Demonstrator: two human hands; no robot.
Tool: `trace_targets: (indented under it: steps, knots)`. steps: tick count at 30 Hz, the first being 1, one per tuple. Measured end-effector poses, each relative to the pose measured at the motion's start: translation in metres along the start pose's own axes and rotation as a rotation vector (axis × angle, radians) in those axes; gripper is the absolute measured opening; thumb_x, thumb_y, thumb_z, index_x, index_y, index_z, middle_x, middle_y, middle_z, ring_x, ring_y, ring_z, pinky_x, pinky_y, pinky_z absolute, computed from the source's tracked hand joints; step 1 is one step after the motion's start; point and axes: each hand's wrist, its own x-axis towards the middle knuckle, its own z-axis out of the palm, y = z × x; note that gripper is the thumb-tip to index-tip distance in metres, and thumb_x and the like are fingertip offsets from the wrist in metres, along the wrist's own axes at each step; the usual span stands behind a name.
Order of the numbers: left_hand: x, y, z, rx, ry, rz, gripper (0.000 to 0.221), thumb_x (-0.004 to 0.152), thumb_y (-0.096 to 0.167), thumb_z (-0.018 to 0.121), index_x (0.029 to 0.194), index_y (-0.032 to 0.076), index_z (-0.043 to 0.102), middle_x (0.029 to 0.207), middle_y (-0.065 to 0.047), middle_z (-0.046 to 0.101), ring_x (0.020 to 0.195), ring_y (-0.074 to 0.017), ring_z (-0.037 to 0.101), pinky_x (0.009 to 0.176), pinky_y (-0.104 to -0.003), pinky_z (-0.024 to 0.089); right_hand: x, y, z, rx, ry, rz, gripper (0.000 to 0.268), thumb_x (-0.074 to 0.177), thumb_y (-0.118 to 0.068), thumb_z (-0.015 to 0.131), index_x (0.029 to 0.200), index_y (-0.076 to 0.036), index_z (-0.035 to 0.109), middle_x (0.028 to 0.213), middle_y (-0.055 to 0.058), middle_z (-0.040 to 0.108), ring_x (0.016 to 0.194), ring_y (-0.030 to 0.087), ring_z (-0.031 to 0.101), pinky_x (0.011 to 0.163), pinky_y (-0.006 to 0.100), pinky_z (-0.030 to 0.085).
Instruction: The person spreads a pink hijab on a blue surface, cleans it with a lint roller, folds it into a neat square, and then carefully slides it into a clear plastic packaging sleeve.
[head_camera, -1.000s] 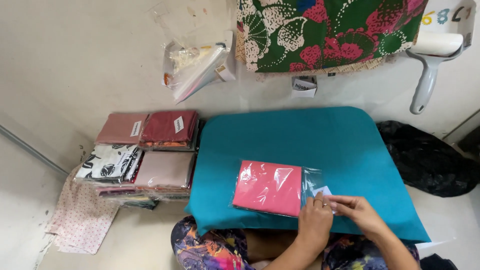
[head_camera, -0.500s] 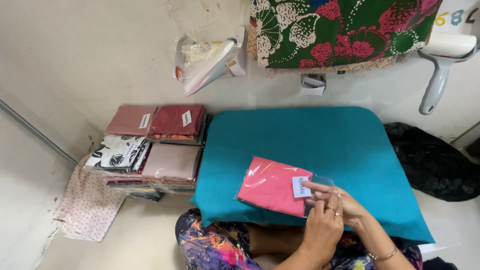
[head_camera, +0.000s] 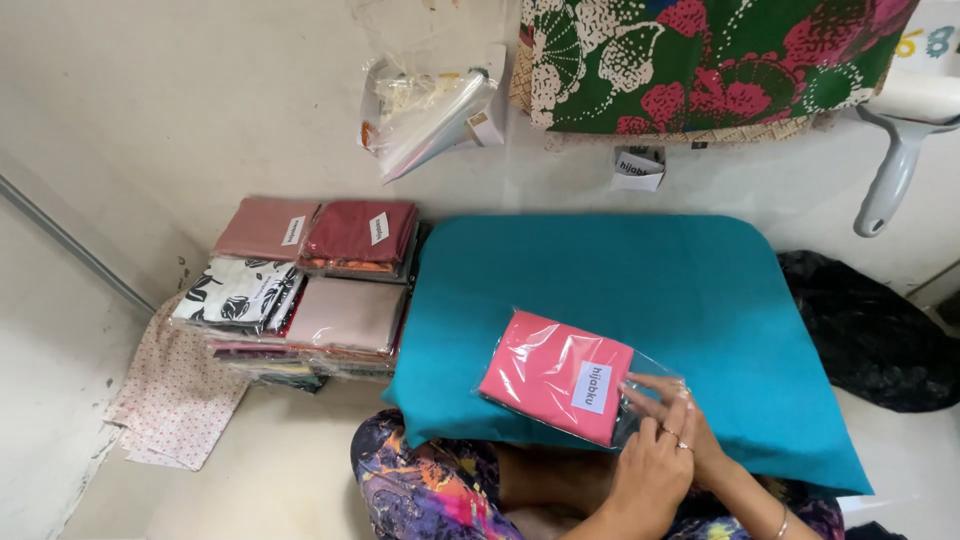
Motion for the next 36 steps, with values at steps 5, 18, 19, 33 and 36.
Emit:
trace_targets:
  steps: [5, 18, 19, 33, 36]
  knots:
    - [-0.014, 0.005, 0.016, -0.017, -0.082, 0.002, 0.058, 0.088, -0.005, 0.062, 0.146, -0.005, 0.061, 0.157, -0.018, 0.051, 0.079, -0.0344, 0.05, 0.052, -0.04, 0.043, -0.025, 0.011, 0.007, -0.48, -0.172, -0.296, 0.058, 0.102, -0.031, 0.047, 0.159, -0.032, 0.037, 0.168, -0.008, 0.035, 0.156, 0.022, 0.033, 0.121, 0.039, 0.029]
    - [-0.015, 0.009, 0.012, -0.01, -0.019, 0.047, 0.041, 0.091, -0.002, 0.058, 0.129, -0.009, 0.071, 0.146, -0.022, 0.06, 0.072, -0.0383, 0.051, 0.05, -0.044, 0.043, 0.036, 0.015, 0.012, -0.464, -0.278, -0.629, 0.062, 0.107, -0.047, 0.046, 0.161, -0.019, 0.035, 0.168, 0.003, 0.033, 0.156, 0.023, 0.03, 0.124, 0.049, 0.025]
    - [-0.014, 0.01, 0.011, -0.027, -0.004, 0.049, 0.039, 0.09, -0.002, 0.059, 0.125, -0.01, 0.072, 0.144, -0.021, 0.061, 0.071, -0.0382, 0.05, 0.049, -0.044, 0.042, 0.041, 0.008, 0.011, -0.534, -0.259, -0.644, 0.065, 0.106, -0.05, 0.047, 0.162, -0.02, 0.033, 0.169, 0.002, 0.032, 0.156, 0.022, 0.029, 0.125, 0.045, 0.026]
    - [-0.012, 0.012, 0.004, -0.106, -0.003, 0.036, 0.041, 0.091, -0.008, 0.055, 0.129, -0.014, 0.069, 0.147, -0.027, 0.057, 0.066, -0.0381, 0.046, 0.042, -0.042, 0.037, 0.097, -0.015, 0.049, -0.39, -0.452, -0.489, 0.06, 0.113, -0.05, 0.021, 0.163, -0.02, 0.031, 0.17, 0.01, 0.024, 0.155, 0.03, 0.022, 0.125, 0.05, 0.008]
    - [-0.008, 0.01, 0.0, -0.03, 0.065, 0.05, 0.043, 0.09, -0.007, 0.056, 0.131, -0.01, 0.071, 0.143, -0.022, 0.062, 0.064, -0.0337, 0.047, 0.041, -0.038, 0.036, 0.109, -0.024, 0.049, -0.269, -0.577, -0.387, 0.061, 0.111, -0.049, 0.018, 0.162, -0.019, 0.032, 0.169, 0.01, 0.023, 0.155, 0.029, 0.02, 0.124, 0.049, 0.007]
